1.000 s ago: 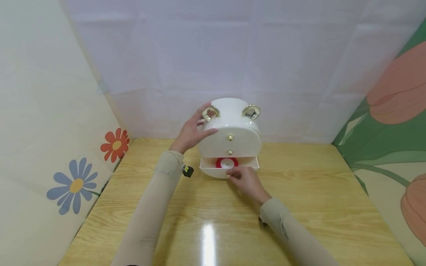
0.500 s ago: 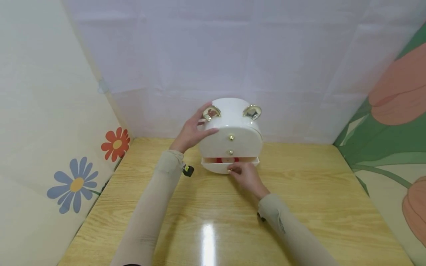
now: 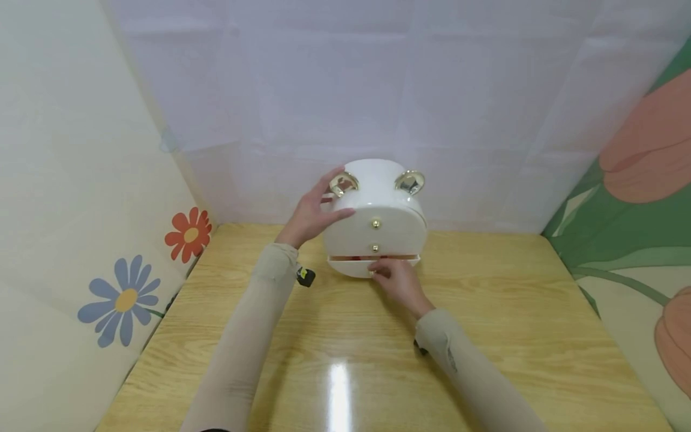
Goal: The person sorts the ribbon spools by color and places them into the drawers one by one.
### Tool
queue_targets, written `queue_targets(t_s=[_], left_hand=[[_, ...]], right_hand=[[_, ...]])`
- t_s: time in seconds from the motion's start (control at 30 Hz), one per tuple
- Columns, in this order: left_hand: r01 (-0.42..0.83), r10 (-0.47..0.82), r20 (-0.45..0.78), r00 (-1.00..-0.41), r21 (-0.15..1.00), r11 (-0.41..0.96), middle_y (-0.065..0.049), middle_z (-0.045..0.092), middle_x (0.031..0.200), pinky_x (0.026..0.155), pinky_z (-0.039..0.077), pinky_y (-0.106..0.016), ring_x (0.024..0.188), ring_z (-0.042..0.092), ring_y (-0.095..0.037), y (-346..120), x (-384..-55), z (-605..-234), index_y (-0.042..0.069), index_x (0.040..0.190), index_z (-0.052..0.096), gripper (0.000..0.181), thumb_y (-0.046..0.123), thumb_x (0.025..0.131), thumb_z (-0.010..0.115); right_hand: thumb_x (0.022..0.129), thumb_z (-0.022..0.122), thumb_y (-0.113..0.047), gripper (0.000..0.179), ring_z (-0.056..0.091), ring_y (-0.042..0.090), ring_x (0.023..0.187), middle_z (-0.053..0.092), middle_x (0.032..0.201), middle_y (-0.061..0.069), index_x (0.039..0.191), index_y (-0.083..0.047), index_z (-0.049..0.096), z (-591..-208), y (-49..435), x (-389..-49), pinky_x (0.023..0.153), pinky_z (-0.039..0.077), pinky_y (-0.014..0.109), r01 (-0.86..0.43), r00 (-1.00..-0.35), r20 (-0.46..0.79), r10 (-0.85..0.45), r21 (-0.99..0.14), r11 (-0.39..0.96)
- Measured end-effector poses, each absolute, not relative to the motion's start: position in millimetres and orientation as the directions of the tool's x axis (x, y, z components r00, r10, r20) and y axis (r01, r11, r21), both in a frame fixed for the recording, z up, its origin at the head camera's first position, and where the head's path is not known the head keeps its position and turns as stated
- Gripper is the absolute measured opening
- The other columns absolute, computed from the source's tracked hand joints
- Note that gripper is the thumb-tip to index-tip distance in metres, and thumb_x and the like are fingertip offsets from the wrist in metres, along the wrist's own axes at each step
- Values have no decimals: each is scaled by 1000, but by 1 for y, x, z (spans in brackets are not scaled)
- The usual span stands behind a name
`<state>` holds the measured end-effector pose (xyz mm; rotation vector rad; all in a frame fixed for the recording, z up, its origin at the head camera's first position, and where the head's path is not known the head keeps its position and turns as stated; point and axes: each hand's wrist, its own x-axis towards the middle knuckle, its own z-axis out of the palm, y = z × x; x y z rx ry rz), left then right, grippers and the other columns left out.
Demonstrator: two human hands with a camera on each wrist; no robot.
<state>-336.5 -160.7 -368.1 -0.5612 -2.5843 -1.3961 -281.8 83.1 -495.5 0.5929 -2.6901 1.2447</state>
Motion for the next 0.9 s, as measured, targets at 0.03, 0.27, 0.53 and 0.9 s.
queue_targets(t_s=[0.03, 0.27, 0.53, 0.9], left_hand=[[393, 252, 305, -918, 776, 494, -3, 42, 163, 103, 51, -64, 132, 56, -37, -161, -337, -369, 60, 157, 23, 95, 57, 82, 83], [393, 254, 304, -918, 778, 490, -3, 43, 162, 102, 52, -63, 132, 56, -36, -160, -338, -372, 56, 159, 24, 97, 58, 81, 83], [387, 250, 299, -921, 782, 489, -5, 45, 160, 101, 52, -64, 132, 56, -36, -161, -340, -372, 59, 157, 25, 96, 56, 81, 84], [390, 256, 298, -919, 780, 490, -6, 45, 161, 102, 51, -64, 131, 57, -35, -163, -341, -369, 57, 158, 26, 97, 57, 81, 84]], right_hand=[[88, 79, -1, 15, 74, 22, 93, 79, 103, 6, 102, -7, 80, -496, 83, -283, 87, 63, 39, -404, -913, 276, -299, -702, 586], [88, 78, 1, 14, 75, 23, 94, 79, 102, 8, 100, -5, 80, -499, 80, -286, 87, 63, 40, -418, -908, 309, -282, -698, 581], [89, 77, 1, 14, 75, 24, 97, 79, 106, 8, 102, -6, 80, -499, 78, -289, 89, 62, 40, -414, -910, 309, -276, -690, 593], [89, 76, 2, 15, 75, 24, 95, 78, 105, 10, 103, -4, 79, -498, 76, -292, 88, 63, 40, -438, -899, 338, -278, -679, 590]])
